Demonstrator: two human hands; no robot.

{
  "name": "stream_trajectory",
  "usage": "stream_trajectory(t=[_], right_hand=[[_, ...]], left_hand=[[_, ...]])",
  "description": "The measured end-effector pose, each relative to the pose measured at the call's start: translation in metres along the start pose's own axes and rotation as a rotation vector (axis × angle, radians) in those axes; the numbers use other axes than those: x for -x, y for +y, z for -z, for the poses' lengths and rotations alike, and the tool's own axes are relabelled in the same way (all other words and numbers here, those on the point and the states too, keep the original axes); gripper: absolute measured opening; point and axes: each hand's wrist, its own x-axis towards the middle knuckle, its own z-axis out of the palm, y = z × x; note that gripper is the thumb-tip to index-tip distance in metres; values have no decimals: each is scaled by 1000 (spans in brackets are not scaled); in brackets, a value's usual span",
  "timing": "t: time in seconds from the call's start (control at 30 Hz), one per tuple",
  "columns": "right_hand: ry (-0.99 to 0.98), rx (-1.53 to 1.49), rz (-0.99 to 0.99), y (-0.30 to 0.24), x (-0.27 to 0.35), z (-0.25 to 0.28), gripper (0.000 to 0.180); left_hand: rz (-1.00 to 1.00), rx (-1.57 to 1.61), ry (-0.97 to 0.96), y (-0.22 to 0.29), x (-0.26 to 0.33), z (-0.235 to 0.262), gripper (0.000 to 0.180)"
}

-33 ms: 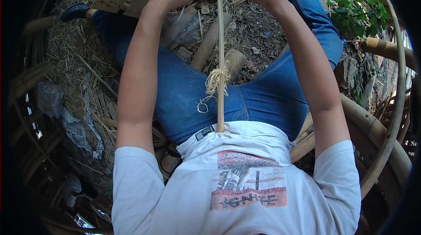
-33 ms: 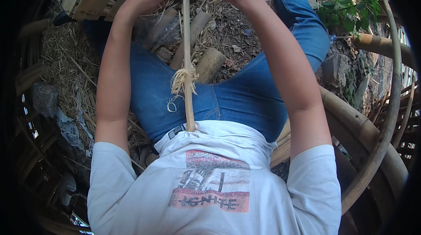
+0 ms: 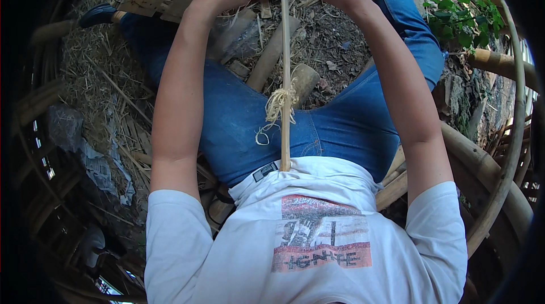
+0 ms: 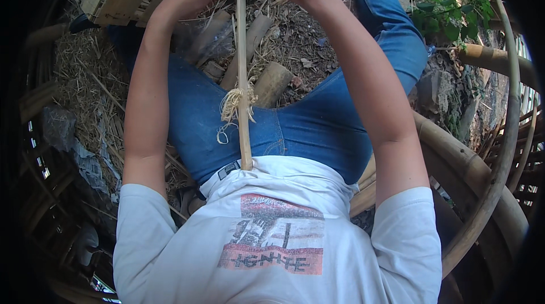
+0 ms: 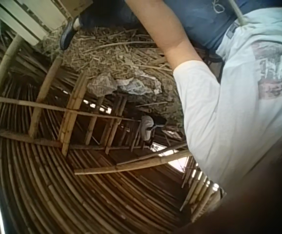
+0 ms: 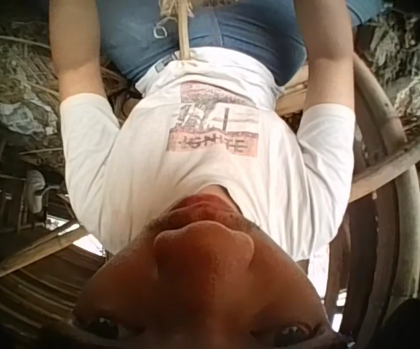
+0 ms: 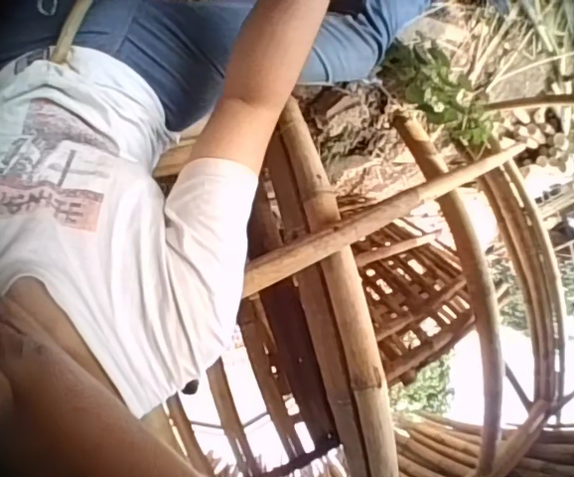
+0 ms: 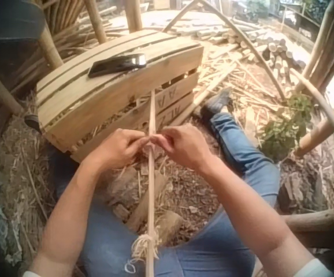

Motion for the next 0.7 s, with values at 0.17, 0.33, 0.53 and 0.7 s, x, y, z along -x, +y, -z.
stream_trajectory(t=[0.17, 0.33, 0.53, 0.7], right_hand=[[33, 43, 49, 5, -1, -4, 31], [-39, -39, -30, 8, 1, -10, 29], [59, -100, 16, 13, 4, -21, 26], [64, -157, -21, 14, 5, -24, 25]], left_hand=[[97, 41, -18, -1, -2, 1, 30], [83, -25, -26, 12, 2, 8, 30], [84, -42, -44, 14, 0, 12, 26], [53, -150, -32, 15, -2, 15, 23]])
